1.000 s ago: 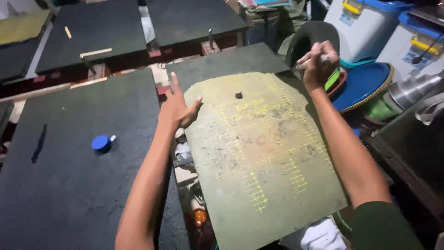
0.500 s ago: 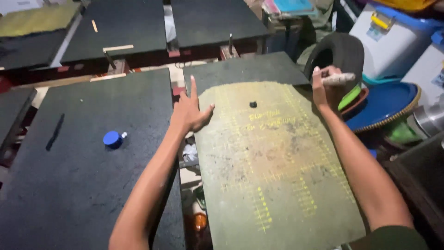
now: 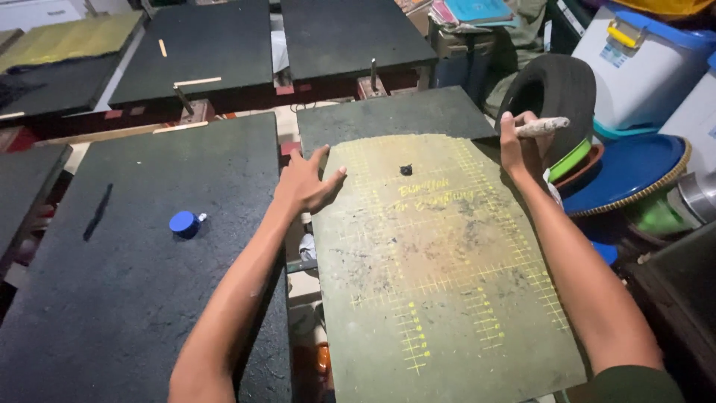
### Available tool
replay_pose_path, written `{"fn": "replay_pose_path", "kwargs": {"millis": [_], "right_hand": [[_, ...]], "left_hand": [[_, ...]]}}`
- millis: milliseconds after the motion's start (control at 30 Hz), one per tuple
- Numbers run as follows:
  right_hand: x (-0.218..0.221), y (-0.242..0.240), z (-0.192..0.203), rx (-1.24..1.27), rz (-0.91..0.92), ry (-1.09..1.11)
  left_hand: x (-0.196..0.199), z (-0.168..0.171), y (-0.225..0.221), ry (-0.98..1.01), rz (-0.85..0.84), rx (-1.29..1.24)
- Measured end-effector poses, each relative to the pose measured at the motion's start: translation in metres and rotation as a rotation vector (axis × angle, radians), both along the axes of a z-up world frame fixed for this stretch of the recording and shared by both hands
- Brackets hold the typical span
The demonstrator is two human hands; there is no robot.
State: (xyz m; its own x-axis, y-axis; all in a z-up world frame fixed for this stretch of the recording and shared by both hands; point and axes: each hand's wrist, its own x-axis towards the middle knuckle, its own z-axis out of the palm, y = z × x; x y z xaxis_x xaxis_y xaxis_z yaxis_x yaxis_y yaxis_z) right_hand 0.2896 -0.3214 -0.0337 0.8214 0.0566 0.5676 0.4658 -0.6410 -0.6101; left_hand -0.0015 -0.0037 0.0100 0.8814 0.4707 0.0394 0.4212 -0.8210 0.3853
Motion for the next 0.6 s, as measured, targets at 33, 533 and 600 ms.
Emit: {"fn": "replay_pose_path", "kwargs": {"millis": [33,533,600], "right_hand": [[-0.003,0.001,0.002,0.025,0.031,0.031],[-0.021,0.009,0.017,-0.015,-0.013,0.187],[-0.026,0.007,0.019,-0.010,-0.043,0.200]], "left_hand": [[-0.002,0.005,-0.003,0.008,-0.003,-0.029],[-0.001,0.011,-0.006,0.010,-0.022,-0.082],[-0.001,0.006,-0.006,0.001,-0.022,-0.083]]}}
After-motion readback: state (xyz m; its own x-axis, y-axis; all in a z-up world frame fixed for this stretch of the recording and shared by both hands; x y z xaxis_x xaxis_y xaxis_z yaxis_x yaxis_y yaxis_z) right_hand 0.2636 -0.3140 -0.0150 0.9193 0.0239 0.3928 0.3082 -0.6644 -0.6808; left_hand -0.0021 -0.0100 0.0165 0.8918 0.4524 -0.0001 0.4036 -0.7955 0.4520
